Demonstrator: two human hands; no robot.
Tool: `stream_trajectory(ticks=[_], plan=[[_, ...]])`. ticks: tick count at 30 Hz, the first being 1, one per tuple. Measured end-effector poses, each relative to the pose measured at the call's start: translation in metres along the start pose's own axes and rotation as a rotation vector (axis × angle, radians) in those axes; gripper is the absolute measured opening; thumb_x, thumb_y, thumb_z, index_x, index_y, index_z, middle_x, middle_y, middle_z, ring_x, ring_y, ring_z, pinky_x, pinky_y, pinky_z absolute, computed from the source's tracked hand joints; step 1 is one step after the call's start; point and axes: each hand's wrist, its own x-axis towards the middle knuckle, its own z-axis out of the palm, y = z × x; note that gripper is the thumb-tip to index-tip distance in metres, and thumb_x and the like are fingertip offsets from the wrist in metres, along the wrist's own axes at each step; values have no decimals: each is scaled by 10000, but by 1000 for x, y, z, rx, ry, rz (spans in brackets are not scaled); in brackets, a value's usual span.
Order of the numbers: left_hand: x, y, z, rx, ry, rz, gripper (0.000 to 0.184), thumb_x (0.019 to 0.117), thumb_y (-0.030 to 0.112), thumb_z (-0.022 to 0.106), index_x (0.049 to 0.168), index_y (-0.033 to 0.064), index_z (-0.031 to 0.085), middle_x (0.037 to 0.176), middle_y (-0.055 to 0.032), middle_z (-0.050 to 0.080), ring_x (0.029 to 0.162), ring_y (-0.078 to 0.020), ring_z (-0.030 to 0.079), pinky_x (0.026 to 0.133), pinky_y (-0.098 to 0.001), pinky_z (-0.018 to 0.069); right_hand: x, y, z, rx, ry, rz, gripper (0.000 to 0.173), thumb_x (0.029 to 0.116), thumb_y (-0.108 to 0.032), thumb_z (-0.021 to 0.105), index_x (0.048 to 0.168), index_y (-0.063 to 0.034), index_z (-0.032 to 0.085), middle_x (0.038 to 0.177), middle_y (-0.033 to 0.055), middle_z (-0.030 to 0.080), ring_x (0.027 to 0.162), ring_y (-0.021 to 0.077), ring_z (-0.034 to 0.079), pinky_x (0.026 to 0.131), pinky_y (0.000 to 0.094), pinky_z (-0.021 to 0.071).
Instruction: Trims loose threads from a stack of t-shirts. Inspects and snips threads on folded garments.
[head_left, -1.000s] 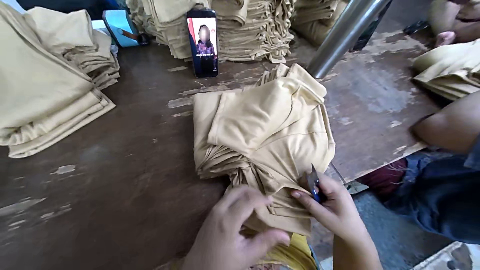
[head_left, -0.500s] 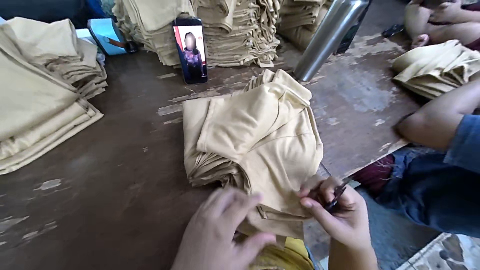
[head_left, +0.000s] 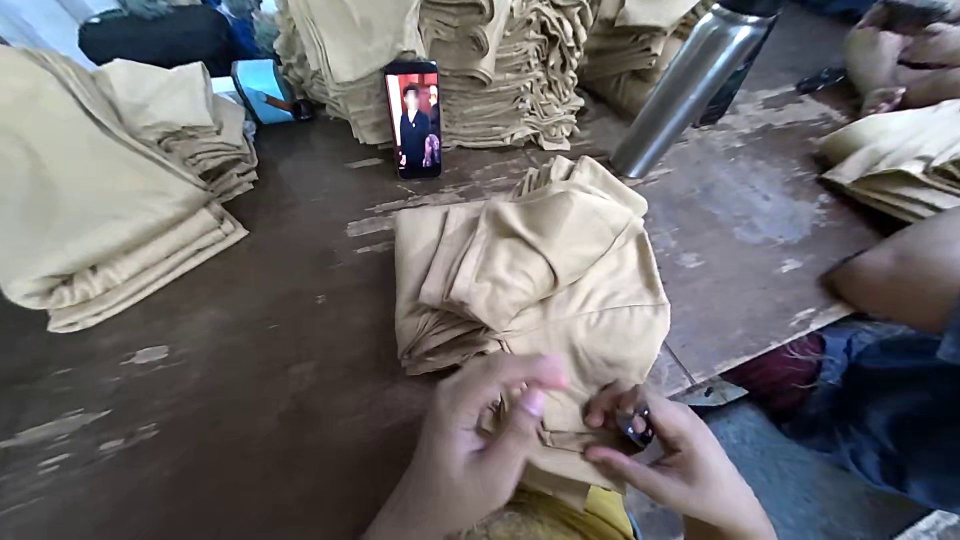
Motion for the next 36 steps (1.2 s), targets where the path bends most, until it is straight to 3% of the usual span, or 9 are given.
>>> stream_trajectory(ticks=[1,3,6,12,18,24,28,32,36], plan=[[-2,-2,3,123,-119,13,244,1060,151,523,1145,23,712,1068,-48,738,1018,-82,685,922,-255,564,-1,0,-2,-3,-15,-13,364,924,-392,761,1037,-102,573,950,15,676,849,27,629,757,181,537],[-5,-6,13,454,-340,1,216,999,153,593,1127,112,761,1053,-8,746,1056,-149,672,930,-336,542,-2,-1,-6,4,-50,-25,338,934,-369,751,1037,-107,563,953,16,671,854,31,634,763,184,540],[-9,-12,31,739,-436,-4,165,950,224,670,1071,183,776,1001,10,725,1041,-232,659,862,-431,532,-2,0,-8,24,-53,-30,222,962,-258,701,1019,-98,557,939,22,674,824,24,627,724,161,521],[-13,-17,39,802,-301,40,164,952,313,671,987,188,772,908,18,702,944,-203,654,789,-380,525,0,-18,6,76,84,-6,189,916,-225,665,957,-111,520,810,11,589,704,18,577,612,155,485],[-14,-17,27,736,-389,15,159,952,300,684,988,165,760,966,-6,696,1017,-217,645,861,-377,542,3,-5,-5,-86,-20,-6,227,923,-256,701,996,-74,586,915,38,662,824,32,606,734,170,517],[-14,-16,41,831,-300,15,183,880,356,746,959,192,768,912,10,690,946,-215,651,781,-397,525,4,-10,2,18,45,-25,172,916,-204,653,965,-83,540,843,30,607,731,19,571,640,150,481],[-14,-18,44,758,35,112,153,742,19,703,862,102,750,854,-53,667,875,-191,643,771,-281,536,8,-31,3,165,97,-115,171,912,-178,651,945,-136,488,844,8,585,763,55,598,677,186,506],[-16,-11,29,698,135,69,156,794,6,699,929,54,762,905,-92,635,856,-77,610,796,-110,499,20,-37,-13,170,251,-153,128,951,-213,661,983,-193,538,894,-82,602,790,-35,586,696,110,479],[-22,-12,29,651,75,26,180,935,84,656,1050,57,791,956,-68,756,918,-99,703,875,-198,549,43,-36,-15,59,384,-182,117,960,-174,660,981,-212,551,996,-117,638,870,-58,611,730,95,502]])
